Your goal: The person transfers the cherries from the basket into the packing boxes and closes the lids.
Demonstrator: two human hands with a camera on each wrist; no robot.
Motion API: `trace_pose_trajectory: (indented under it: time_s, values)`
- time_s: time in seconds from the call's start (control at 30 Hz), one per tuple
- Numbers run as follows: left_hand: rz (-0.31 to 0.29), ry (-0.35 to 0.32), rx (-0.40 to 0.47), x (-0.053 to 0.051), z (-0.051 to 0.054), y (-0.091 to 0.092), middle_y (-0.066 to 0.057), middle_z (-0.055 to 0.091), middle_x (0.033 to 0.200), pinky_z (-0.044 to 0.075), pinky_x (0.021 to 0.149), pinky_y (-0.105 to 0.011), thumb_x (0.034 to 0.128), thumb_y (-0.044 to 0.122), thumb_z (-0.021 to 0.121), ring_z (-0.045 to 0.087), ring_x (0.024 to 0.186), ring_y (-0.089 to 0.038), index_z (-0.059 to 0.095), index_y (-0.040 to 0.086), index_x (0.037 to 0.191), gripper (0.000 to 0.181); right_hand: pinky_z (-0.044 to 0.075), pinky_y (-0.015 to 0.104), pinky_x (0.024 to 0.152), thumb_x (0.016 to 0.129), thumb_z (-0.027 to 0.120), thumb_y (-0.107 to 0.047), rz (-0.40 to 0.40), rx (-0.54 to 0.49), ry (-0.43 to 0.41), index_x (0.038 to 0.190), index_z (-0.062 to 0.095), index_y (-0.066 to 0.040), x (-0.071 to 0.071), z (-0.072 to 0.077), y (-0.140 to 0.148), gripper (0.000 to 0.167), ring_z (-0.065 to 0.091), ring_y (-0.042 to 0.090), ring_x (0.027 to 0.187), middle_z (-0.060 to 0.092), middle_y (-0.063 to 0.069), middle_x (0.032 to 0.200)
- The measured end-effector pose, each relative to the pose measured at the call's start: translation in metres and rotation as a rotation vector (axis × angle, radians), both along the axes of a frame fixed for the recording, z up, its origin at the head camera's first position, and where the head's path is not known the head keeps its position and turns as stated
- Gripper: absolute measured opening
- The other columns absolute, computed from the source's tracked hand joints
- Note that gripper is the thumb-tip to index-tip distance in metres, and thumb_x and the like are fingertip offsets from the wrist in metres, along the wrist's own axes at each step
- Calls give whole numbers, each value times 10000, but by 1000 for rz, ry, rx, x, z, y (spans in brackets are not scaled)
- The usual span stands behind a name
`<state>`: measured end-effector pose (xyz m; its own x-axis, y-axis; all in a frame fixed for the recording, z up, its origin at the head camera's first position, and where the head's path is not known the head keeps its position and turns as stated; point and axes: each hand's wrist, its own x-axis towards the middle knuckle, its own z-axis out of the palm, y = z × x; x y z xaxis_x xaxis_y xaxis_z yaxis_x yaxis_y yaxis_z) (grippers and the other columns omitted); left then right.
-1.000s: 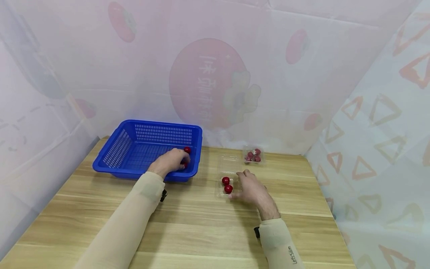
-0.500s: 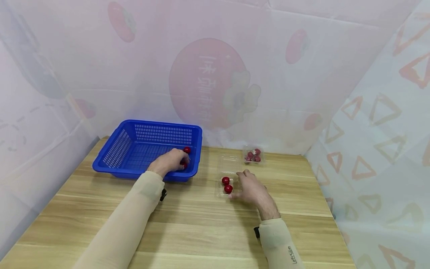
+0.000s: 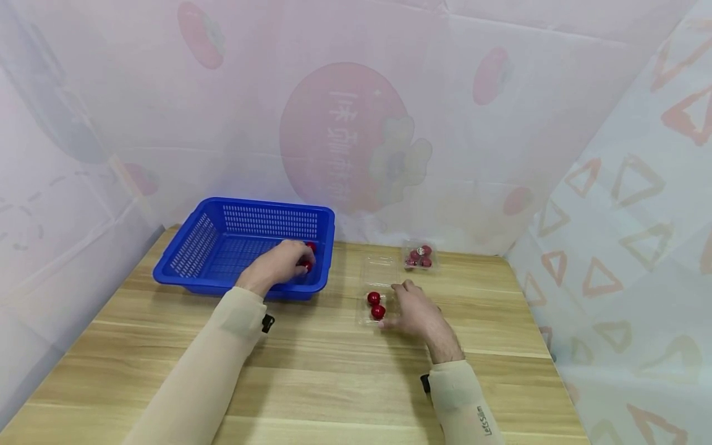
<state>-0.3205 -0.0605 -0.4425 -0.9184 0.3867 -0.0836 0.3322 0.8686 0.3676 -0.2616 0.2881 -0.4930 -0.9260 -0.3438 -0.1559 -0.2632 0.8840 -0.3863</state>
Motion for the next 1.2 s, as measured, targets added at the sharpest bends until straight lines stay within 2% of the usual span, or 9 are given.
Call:
trace_pose_trajectory:
  time_s: [0.23,0.43,0.67,0.87,1.03,1.2]
  values:
    - [-38,65,62,9,6,1,-150,805,1327,688,1063,-470,1128,41,768,769,1199,-298,832,35,1327,208,528,672,1318,938,1008,-440,0,1,1,1703,515,69,-1,-1,0,1043,608,523,1532,591,331,1619]
    - [-34,89,99,17,13,3,-139,804,1325,695,1055,-450,1146,57,749,772,1202,-291,825,40,1341,211,530,671,1315,940,1008,-435,0,1,0,1705,515,68,0,-1,-1,1039,611,518,1529,593,328,1615]
    - [-28,122,107,23,20,6,-141,806,1341,693,1085,-462,1162,78,721,780,1243,-304,815,37,1371,233,529,676,1316,942,1004,-443,-3,-1,-5,1710,509,64,0,-1,-1,1045,610,522,1531,587,332,1623]
    - [-12,122,129,29,29,13,-109,799,1332,692,1090,-455,1172,129,709,782,1244,-281,817,65,1363,229,531,674,1313,937,1008,-438,1,2,-2,1708,507,73,-1,0,-1,1052,612,525,1525,589,336,1617]
    - [-29,162,127,35,33,21,-103,807,1301,698,1072,-443,1156,142,736,788,1250,-294,820,58,1336,216,524,682,1318,937,1006,-448,-5,-1,-7,1715,503,62,-1,0,-1,1058,595,536,1549,575,341,1646]
    - [-60,209,121,41,33,31,-94,808,1229,703,1042,-435,1146,131,752,792,1187,-275,822,56,1279,169,528,683,1313,926,1014,-447,-3,-1,-4,1703,512,74,-3,-1,-1,1062,603,540,1535,585,342,1628]
